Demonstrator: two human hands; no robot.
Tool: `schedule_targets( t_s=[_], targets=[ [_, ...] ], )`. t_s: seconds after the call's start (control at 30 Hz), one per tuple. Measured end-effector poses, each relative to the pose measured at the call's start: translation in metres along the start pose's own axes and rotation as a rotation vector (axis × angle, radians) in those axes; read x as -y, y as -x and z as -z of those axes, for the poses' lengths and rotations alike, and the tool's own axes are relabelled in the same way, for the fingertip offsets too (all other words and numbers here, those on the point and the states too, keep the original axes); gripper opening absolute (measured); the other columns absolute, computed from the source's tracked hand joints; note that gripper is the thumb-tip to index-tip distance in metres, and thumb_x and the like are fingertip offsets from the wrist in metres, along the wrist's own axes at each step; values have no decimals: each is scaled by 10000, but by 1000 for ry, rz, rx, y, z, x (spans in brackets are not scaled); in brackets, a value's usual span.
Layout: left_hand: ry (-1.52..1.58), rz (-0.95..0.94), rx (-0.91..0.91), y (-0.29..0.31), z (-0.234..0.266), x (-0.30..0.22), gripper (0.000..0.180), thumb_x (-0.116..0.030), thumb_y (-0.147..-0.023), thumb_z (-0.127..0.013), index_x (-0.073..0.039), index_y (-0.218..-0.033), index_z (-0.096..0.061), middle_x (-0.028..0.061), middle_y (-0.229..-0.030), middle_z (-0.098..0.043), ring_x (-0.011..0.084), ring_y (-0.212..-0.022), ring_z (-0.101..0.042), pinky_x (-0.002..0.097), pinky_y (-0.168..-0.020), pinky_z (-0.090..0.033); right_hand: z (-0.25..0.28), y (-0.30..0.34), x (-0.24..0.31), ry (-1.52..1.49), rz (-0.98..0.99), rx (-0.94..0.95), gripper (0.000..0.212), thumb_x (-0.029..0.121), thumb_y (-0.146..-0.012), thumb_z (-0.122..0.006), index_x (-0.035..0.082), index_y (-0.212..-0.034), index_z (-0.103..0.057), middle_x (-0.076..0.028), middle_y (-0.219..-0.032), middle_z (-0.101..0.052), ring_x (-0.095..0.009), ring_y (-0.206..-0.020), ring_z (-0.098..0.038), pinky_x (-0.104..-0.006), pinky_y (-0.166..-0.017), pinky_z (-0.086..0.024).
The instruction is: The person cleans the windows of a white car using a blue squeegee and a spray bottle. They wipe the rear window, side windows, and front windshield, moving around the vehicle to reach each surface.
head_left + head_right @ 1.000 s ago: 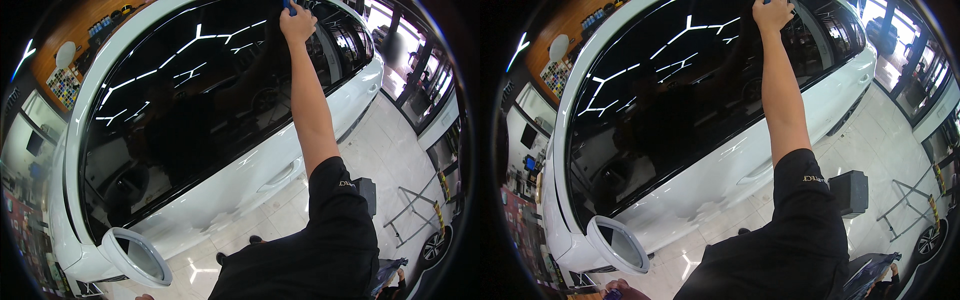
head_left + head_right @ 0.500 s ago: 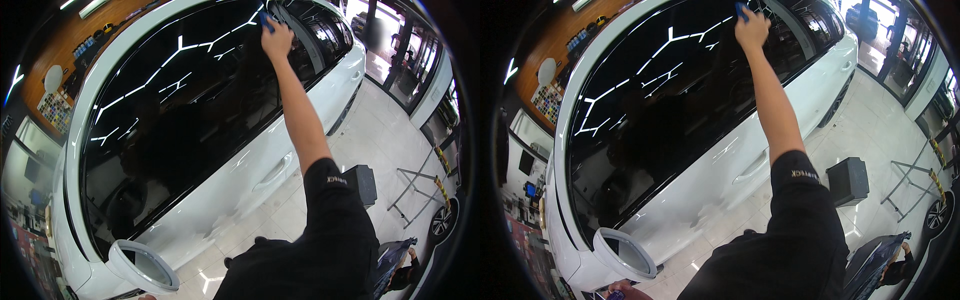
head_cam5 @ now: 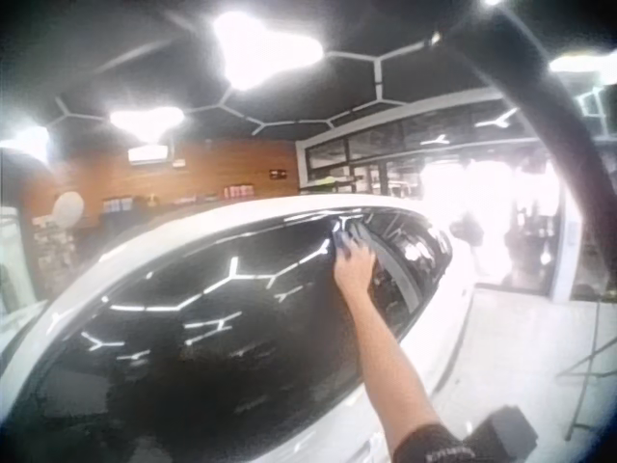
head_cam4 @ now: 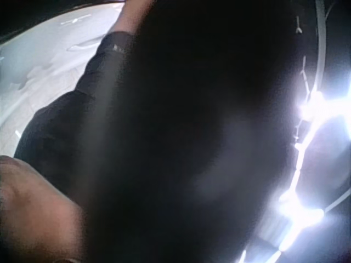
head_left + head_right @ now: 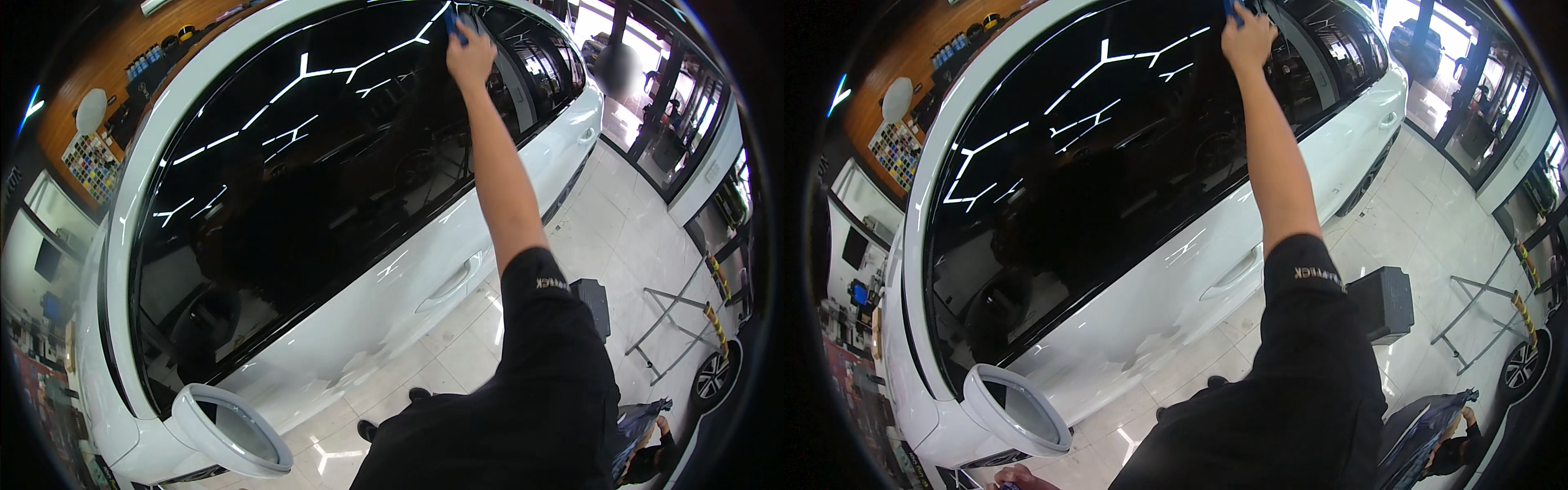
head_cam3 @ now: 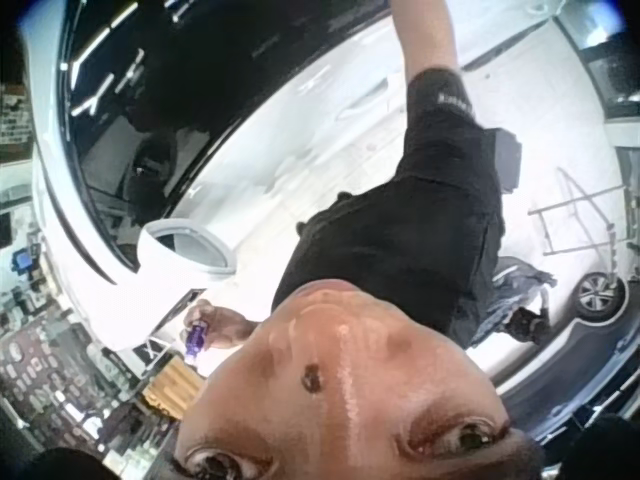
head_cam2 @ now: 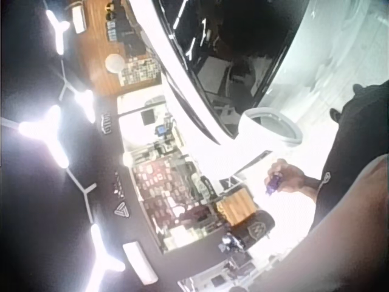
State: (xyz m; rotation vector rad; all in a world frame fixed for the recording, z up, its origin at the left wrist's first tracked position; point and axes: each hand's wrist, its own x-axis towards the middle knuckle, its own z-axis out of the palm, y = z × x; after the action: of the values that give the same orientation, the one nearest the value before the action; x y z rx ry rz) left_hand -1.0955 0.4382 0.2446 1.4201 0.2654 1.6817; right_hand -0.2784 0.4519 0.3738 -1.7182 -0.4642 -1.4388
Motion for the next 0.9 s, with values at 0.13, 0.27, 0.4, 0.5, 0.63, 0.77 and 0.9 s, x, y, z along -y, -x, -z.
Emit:
schedule_targets(
  t_s=[0.13,0.27,0.4,0.5,0.63,0.77,0.9],
  targets=[
    [33,24,108,-6,-8,8,818,-389,-735,-915,-118,-1376,-486,103,-1236,-617,228,-1042,-582,354,-862,-448,-12,-44,26,14,-206,147,411,335,-870,-682,134,-1226,-725,-194,-1287,-639,-366,-1267,-521,-526,-1030,-435],
    [10,60,130,-8,-17,18,774,-390,-777,-888,-114,-1378,-485,79,-1261,-598,220,-1056,-562,367,-869,-450,62,88,170,-275,469,148,234,126,-825,-658,145,-1045,-735,-158,-898,-636,-375,-852,-583,-476,-793,-465],
    [-36,22,280,-24,-25,18,775,-381,-802,-865,-130,-1411,-457,65,-1257,-604,233,-1059,-559,396,-883,-454,96,98,163,-423,494,296,331,138,-827,-660,190,-1148,-723,-157,-906,-596,-362,-886,-586,-470,-745,-490],
    [53,-57,378,-19,9,21,928,-286,-751,-916,-183,-1496,-372,76,-1318,-615,244,-1096,-587,428,-893,-476,61,29,72,-253,-20,51,300,105,-823,-646,113,-1109,-739,-188,-954,-636,-392,-917,-588,-449,-807,-497],
    [60,82,167,4,-10,22,892,-299,-704,-947,-196,-1417,-421,69,-1169,-635,231,-1020,-593,395,-823,-467,65,69,129,-287,-39,68,267,94,-804,-613,55,-1051,-705,-234,-985,-650,-412,-955,-588,-497,-851,-486],
    [91,85,192,-3,-44,39,866,-331,-720,-927,-186,-1414,-431,68,-1166,-632,230,-1027,-583,388,-818,-459,130,180,207,-618,642,363,299,190,-840,-623,196,-1131,-693,-144,-920,-629,-313,-918,-622,-465,-760,-514],
    [77,81,167,3,-38,36,820,-361,-752,-894,-176,-1413,-447,70,-1178,-629,232,-1039,-574,387,-828,-455,138,124,176,-362,509,473,340,211,-821,-650,187,-1156,-697,-109,-873,-648,-304,-814,-617,-456,-721,-498]
  ],
)
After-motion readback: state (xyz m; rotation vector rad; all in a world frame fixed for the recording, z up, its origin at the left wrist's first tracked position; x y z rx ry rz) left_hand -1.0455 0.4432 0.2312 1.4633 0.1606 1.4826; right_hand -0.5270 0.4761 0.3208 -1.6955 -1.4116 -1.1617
